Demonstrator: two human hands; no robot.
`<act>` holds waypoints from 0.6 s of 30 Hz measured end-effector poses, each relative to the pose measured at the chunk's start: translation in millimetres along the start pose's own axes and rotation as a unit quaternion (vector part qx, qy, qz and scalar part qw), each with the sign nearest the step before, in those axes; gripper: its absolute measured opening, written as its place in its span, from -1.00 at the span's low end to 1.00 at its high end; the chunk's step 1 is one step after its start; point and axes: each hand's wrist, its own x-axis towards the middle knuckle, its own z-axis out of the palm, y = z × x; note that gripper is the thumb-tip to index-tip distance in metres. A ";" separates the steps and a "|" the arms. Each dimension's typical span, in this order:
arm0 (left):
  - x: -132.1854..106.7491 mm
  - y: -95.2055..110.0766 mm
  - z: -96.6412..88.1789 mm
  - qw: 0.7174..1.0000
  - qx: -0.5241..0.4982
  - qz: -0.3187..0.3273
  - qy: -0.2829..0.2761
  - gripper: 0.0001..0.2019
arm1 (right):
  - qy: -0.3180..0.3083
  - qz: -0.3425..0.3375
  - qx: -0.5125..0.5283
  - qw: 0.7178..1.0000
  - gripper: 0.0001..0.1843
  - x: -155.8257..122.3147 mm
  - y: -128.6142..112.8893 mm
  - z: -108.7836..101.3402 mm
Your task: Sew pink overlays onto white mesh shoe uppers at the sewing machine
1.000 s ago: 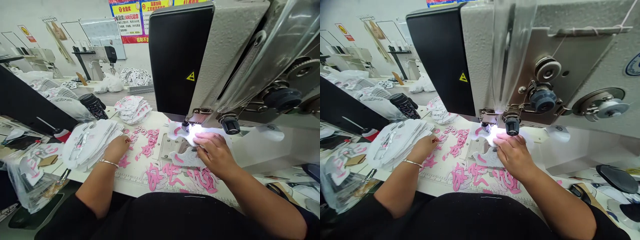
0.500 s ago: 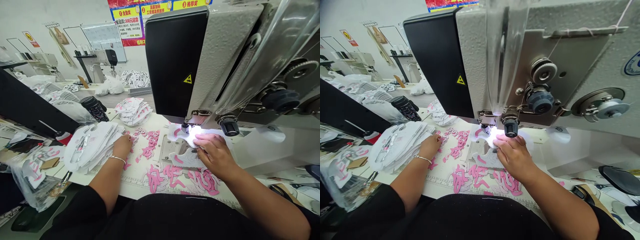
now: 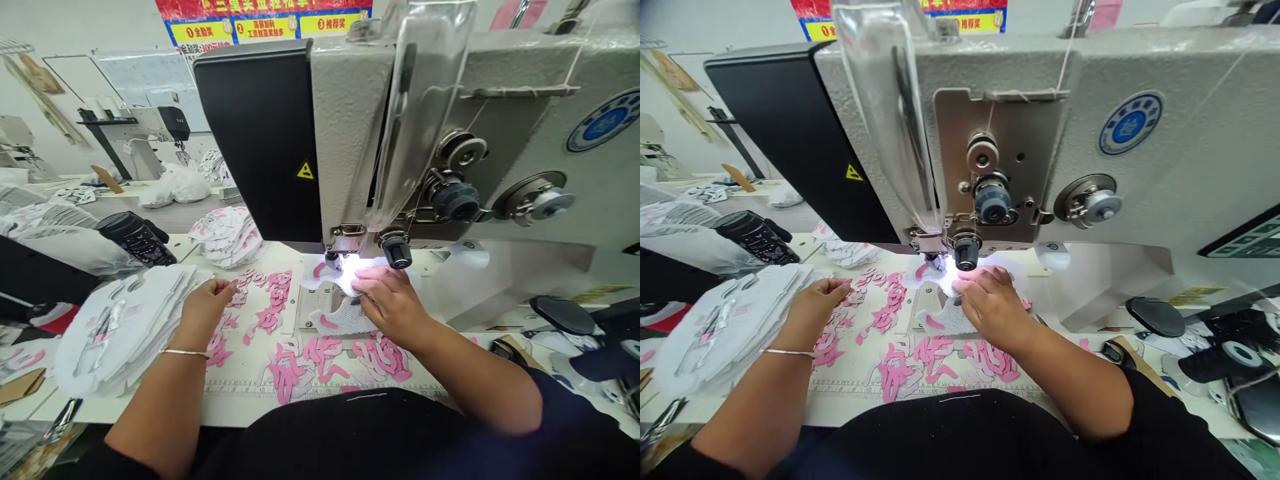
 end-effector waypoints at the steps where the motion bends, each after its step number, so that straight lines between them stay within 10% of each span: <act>1: -0.5 0.4 1.6 0.999 -0.039 -0.009 -0.021 -0.60 | 0.000 0.000 0.002 1.000 -0.65 -0.3 0.3 0.0; 11: -9.9 0.7 3.5 0.966 -0.226 -0.074 -0.098 -0.56 | 0.006 -0.012 0.007 1.000 -0.65 -4.0 4.6 1.9; 18: -42.9 62.7 -1.1 0.936 -0.296 -0.029 -0.189 -0.69 | 0.006 -0.005 0.005 1.000 -0.65 -2.2 2.3 2.4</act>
